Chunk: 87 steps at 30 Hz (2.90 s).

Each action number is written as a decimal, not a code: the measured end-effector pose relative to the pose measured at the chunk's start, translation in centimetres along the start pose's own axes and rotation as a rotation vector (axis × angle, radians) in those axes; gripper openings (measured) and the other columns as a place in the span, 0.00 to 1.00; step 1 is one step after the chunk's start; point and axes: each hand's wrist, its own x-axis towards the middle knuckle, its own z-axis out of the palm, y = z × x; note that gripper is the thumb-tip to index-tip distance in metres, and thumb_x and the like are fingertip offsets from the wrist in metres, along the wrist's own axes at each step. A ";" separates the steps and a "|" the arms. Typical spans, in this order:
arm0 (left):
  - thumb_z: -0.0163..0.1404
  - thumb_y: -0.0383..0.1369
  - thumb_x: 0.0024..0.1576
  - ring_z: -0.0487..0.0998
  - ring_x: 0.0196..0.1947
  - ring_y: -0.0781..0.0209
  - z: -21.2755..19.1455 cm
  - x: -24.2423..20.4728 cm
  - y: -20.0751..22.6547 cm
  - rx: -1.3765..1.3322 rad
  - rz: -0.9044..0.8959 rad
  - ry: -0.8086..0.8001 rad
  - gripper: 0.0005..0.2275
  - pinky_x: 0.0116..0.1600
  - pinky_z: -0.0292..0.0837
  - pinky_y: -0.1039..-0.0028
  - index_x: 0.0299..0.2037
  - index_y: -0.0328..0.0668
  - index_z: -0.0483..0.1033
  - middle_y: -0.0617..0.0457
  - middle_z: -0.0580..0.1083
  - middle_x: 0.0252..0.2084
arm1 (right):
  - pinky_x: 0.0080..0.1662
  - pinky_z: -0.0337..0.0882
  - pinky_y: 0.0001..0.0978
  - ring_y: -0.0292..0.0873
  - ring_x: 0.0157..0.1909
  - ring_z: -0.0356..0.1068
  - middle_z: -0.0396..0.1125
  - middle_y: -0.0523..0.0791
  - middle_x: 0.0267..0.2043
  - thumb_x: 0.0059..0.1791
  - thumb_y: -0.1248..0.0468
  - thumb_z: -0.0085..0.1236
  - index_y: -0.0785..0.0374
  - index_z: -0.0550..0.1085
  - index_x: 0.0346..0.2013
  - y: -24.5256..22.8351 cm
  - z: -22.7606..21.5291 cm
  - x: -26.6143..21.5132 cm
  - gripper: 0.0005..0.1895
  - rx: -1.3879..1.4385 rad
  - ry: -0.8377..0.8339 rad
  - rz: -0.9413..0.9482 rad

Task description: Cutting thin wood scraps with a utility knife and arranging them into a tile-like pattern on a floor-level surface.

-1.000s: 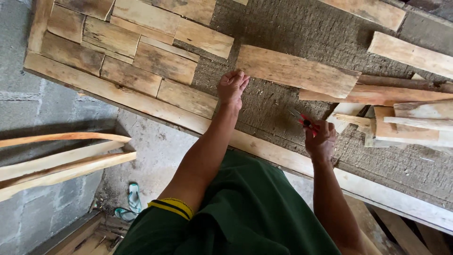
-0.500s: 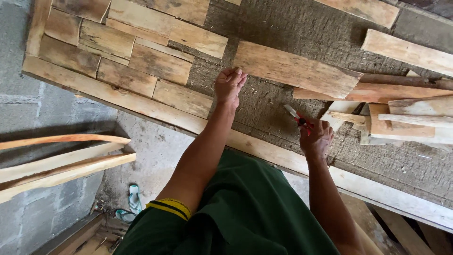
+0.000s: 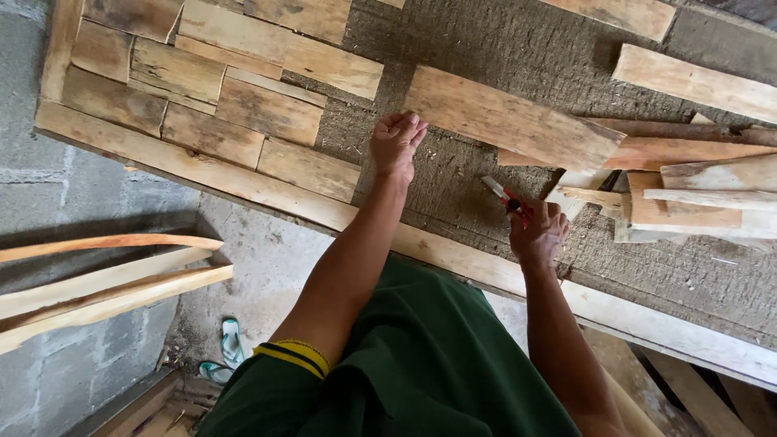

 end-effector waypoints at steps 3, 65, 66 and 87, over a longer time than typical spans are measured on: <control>0.61 0.25 0.54 0.84 0.37 0.54 0.3 -0.2 -0.1 0.002 0.015 -0.011 0.07 0.45 0.86 0.65 0.40 0.35 0.77 0.45 0.81 0.37 | 0.52 0.62 0.53 0.51 0.49 0.63 0.65 0.49 0.47 0.46 0.55 0.69 0.52 0.74 0.49 0.0 0.0 0.1 0.19 -0.023 -0.037 0.013; 0.53 0.39 0.58 0.69 0.23 0.68 7.6 11.6 9.7 0.092 -0.100 -0.152 0.15 0.30 0.76 0.73 0.49 0.38 0.72 0.56 0.71 0.28 | 0.56 0.65 0.54 0.59 0.55 0.64 0.68 0.52 0.49 0.46 0.62 0.71 0.59 0.74 0.47 -3.2 0.8 0.9 0.18 -0.029 0.036 0.144; 0.52 0.40 0.62 0.66 0.23 0.70 8.7 12.0 11.4 0.092 0.025 -0.229 0.15 0.22 0.65 0.77 0.50 0.36 0.71 0.56 0.72 0.31 | 0.57 0.65 0.53 0.58 0.55 0.65 0.69 0.51 0.48 0.47 0.62 0.70 0.58 0.75 0.46 -3.1 0.8 1.0 0.16 -0.013 0.054 0.101; 0.62 0.36 0.57 0.76 0.32 0.62 15.3 6.7 7.2 1.258 0.805 -0.991 0.16 0.32 0.79 0.73 0.47 0.40 0.70 0.48 0.74 0.39 | 0.39 0.74 0.50 0.55 0.43 0.74 0.73 0.49 0.51 0.42 0.56 0.68 0.42 0.58 0.70 -7.8 -7.4 12.7 0.43 -0.039 -0.333 0.001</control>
